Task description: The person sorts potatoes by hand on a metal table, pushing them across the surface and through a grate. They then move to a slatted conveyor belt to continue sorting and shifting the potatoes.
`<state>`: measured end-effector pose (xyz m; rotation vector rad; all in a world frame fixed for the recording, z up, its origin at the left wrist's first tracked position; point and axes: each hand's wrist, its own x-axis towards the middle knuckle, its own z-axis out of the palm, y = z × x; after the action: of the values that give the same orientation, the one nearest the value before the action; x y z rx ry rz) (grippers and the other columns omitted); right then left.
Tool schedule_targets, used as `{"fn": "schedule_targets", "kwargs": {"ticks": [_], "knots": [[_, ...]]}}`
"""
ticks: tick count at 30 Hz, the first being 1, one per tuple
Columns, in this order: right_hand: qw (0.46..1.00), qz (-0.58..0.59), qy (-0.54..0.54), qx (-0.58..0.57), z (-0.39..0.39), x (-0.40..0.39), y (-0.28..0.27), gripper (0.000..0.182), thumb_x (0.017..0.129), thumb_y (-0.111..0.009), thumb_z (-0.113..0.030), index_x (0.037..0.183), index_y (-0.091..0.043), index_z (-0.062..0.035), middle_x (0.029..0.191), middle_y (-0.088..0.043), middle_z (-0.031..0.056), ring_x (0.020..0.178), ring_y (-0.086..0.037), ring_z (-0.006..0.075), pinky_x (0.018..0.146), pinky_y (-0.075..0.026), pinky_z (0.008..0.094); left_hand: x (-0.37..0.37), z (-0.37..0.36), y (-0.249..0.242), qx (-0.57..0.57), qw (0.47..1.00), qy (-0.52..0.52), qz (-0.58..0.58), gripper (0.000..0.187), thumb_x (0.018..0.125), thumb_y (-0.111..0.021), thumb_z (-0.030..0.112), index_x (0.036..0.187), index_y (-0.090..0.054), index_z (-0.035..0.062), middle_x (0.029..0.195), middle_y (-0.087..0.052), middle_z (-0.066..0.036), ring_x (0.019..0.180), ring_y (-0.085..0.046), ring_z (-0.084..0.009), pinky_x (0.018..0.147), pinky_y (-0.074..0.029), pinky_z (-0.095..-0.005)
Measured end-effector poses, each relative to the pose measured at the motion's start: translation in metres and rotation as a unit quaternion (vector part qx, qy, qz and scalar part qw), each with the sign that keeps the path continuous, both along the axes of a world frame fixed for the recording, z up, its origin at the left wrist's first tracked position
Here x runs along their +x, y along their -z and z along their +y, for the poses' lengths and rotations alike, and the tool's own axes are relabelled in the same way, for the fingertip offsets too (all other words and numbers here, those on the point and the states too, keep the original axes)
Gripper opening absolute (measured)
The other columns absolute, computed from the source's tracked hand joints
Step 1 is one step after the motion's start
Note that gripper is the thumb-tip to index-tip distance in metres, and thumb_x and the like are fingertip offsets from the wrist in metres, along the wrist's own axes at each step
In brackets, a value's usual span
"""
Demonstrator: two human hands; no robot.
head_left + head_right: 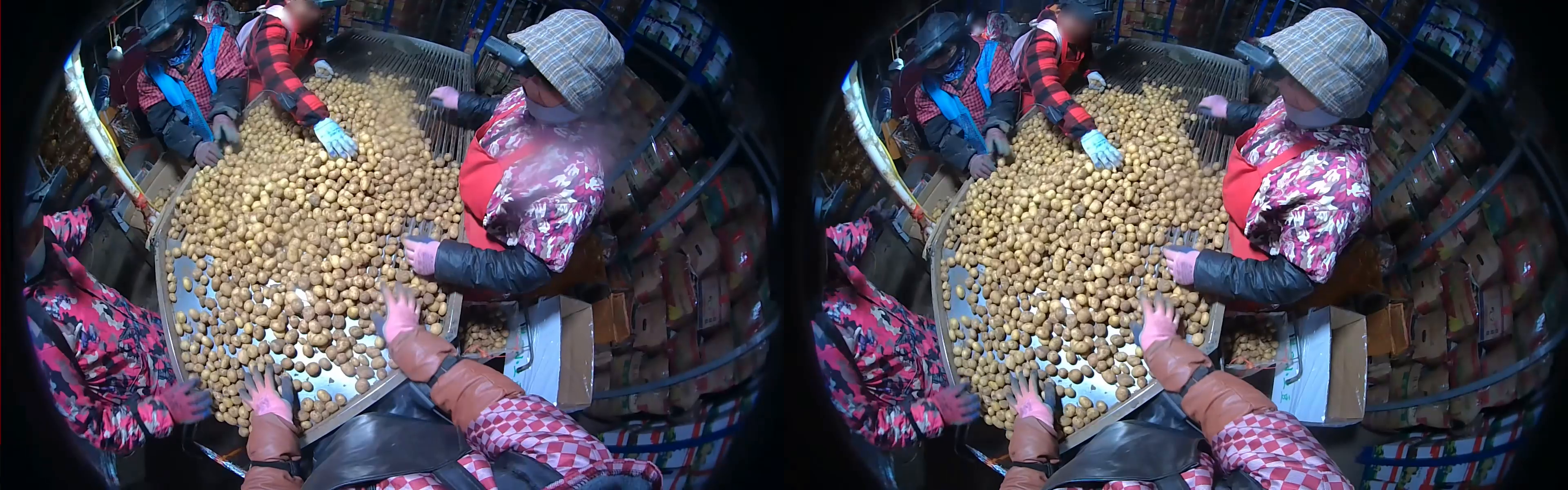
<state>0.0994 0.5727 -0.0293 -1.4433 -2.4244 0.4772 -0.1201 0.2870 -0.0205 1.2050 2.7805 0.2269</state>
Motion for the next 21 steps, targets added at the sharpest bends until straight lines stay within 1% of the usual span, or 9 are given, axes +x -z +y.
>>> {"fn": "schedule_targets", "kwargs": {"ticks": [2,4,6,8,11,13,16,17,21], "knots": [[0.996,-0.029,0.090,0.005,0.001,-0.015,-0.020,0.070,0.089,-0.070,-0.040,0.153,-0.042,-0.0308,0.158,-0.038,0.0184,0.143,-0.039,0.0399,0.113,-0.032,0.0652,0.014,0.003,-0.019,-0.053,0.998,-0.030,-0.026,0.062,0.090,-0.065,0.044,0.144,-0.052,0.0177,0.156,-0.040,-0.017,0.148,-0.028,-0.0405,0.116,-0.017,-0.0673],[0.984,-0.154,0.006,-0.085,-0.005,-0.047,-0.035,0.074,0.091,-0.068,-0.040,0.156,-0.035,-0.0321,0.160,-0.034,0.0157,0.147,-0.032,0.0400,0.110,-0.027,0.0720,0.023,0.006,-0.008,-0.039,0.998,-0.037,-0.040,0.067,0.087,-0.069,0.045,0.146,-0.050,0.0179,0.156,-0.039,-0.017,0.149,-0.027,-0.0396,0.116,-0.017,-0.0680],[0.980,-0.139,-0.044,-0.135,-0.024,-0.074,-0.024,0.073,0.088,-0.070,-0.036,0.154,-0.039,-0.0313,0.157,-0.040,0.0102,0.148,-0.029,0.0426,0.109,-0.028,0.0719,0.032,0.013,0.012,0.050,0.998,-0.035,0.007,0.066,0.087,-0.070,0.043,0.144,-0.050,0.0166,0.154,-0.040,-0.017,0.149,-0.027,-0.0397,0.116,-0.017,-0.0684],[0.966,-0.213,-0.136,-0.048,-0.052,-0.087,-0.041,0.072,0.088,-0.063,-0.024,0.155,-0.037,-0.0303,0.159,-0.039,0.0071,0.144,-0.037,0.0387,0.115,-0.027,0.0652,0.044,0.033,0.003,0.054,0.997,0.039,-0.030,0.067,0.085,-0.071,0.041,0.143,-0.051,0.0145,0.154,-0.040,-0.016,0.147,-0.029,-0.0390,0.117,-0.017,-0.0664],[0.934,-0.185,-0.279,-0.123,-0.082,-0.084,-0.036,0.065,0.085,-0.060,-0.016,0.148,-0.049,-0.0266,0.156,-0.043,0.0037,0.140,-0.044,0.0345,0.114,-0.031,0.0615,0.056,0.063,-0.003,0.031,0.993,0.110,-0.042,0.079,0.080,-0.074,0.047,0.146,-0.046,0.0145,0.153,-0.041,-0.015,0.147,-0.028,-0.0398,0.118,-0.016,-0.0664],[0.949,-0.063,-0.270,-0.148,-0.091,-0.072,-0.003,0.069,0.085,-0.060,-0.014,0.152,-0.045,-0.0242,0.159,-0.041,0.0052,0.141,-0.044,0.0352,0.116,-0.034,0.0539,0.043,0.073,0.027,0.041,0.989,0.143,-0.013,0.085,0.078,-0.073,0.055,0.147,-0.046,0.0150,0.156,-0.039,-0.015,0.148,-0.028,-0.0404,0.117,-0.016,-0.0675],[0.946,-0.017,-0.287,-0.148,-0.087,-0.049,0.009,0.069,0.088,-0.061,-0.014,0.153,-0.042,-0.0209,0.160,-0.039,0.0088,0.140,-0.044,0.0365,0.117,-0.034,0.0501,0.031,0.080,-0.022,-0.005,0.977,0.211,-0.026,0.086,0.076,-0.073,0.061,0.145,-0.049,0.0148,0.158,-0.037,-0.015,0.147,-0.030,-0.0416,0.116,-0.018,-0.0690],[0.941,-0.026,-0.312,-0.125,-0.087,-0.043,0.012,0.067,0.090,-0.060,-0.017,0.154,-0.041,-0.0183,0.160,-0.039,0.0108,0.142,-0.042,0.0380,0.118,-0.034,0.0481,0.020,0.079,-0.014,0.047,0.977,0.206,-0.002,0.082,0.077,-0.073,0.063,0.142,-0.054,0.0159,0.157,-0.039,-0.016,0.147,-0.031,-0.0411,0.115,-0.018,-0.0691],[0.952,0.059,-0.286,-0.089,-0.066,-0.020,0.036,0.061,0.091,-0.063,-0.021,0.150,-0.047,-0.0182,0.152,-0.049,0.0143,0.137,-0.048,0.0365,0.117,-0.036,0.0497,-0.032,0.049,-0.008,-0.002,0.999,0.017,-0.031,0.066,0.080,-0.073,0.058,0.136,-0.061,0.0240,0.158,-0.040,-0.013,0.148,-0.031,-0.0372,0.118,-0.017,-0.0674]]}}
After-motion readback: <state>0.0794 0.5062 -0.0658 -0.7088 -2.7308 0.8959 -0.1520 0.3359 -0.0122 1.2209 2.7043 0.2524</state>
